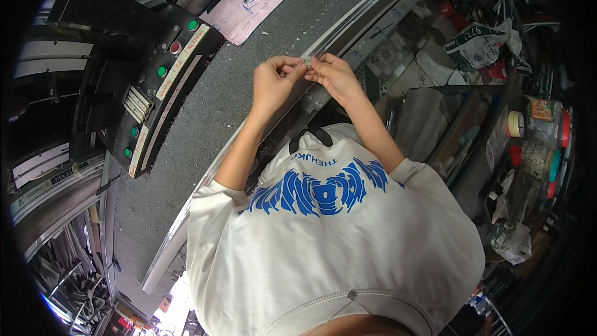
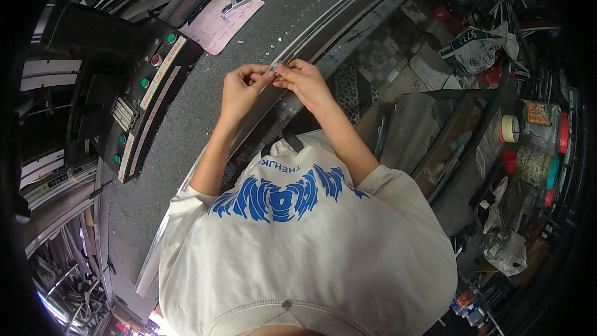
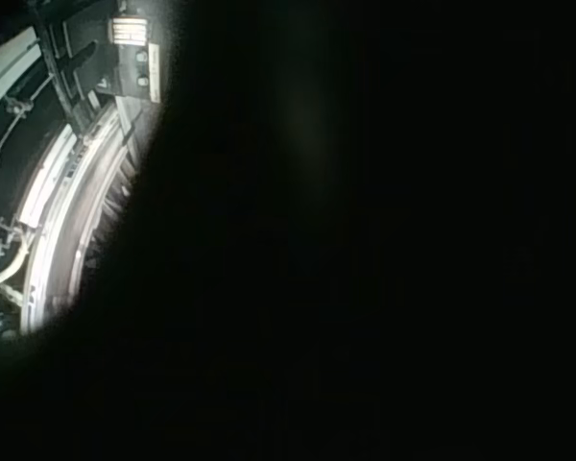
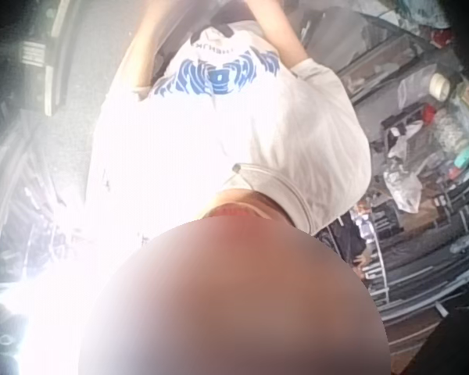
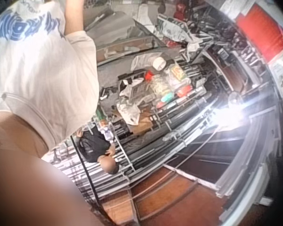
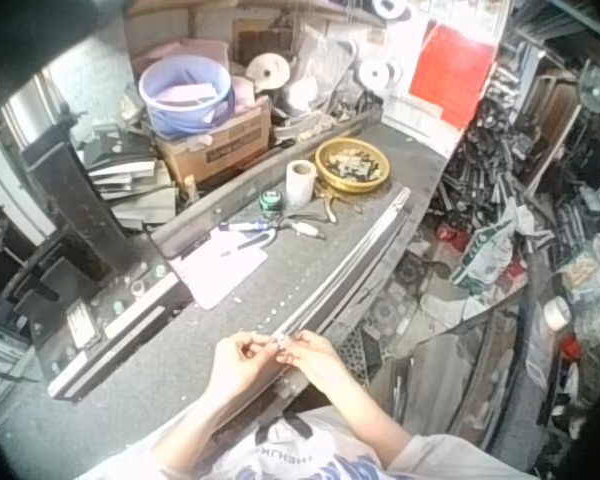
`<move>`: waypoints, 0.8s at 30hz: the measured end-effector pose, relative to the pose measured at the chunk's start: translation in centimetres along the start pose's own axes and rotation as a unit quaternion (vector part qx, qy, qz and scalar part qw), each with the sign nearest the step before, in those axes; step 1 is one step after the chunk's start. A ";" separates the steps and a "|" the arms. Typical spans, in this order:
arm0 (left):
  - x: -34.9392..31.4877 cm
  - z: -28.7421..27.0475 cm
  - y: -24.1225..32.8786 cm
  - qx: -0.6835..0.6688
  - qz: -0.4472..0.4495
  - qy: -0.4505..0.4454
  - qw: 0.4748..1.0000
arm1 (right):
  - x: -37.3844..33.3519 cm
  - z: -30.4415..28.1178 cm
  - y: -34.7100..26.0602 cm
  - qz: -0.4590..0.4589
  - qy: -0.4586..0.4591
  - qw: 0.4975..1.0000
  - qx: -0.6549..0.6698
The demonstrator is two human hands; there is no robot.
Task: The person assembles a long metal profile by inserting small black plastic clips into pre-drilled holes along its length. They pick clips from a yellow basket, align them with the holes, and press them into place one by one.
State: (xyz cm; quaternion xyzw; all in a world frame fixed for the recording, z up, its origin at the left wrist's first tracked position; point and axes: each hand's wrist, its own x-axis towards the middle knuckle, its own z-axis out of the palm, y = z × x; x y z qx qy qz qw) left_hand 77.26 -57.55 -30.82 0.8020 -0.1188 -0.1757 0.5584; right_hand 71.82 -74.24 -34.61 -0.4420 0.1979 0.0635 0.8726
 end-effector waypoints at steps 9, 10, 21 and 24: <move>-1.4 2.0 -0.4 0.040 0.089 0.087 0.991 | 1.1 1.3 3.5 -0.094 0.112 0.989 0.017; -1.4 2.1 -0.4 0.049 0.092 0.094 0.990 | 1.2 1.4 3.5 -0.086 0.132 0.987 0.007; -0.2 -0.3 -4.2 0.235 0.075 0.025 0.969 | -1.8 -3.5 -0.3 -0.123 0.107 0.827 -0.537; 1.8 0.4 -2.7 0.274 0.144 0.053 0.950 | -2.2 -1.7 0.7 -0.210 0.111 0.788 -0.568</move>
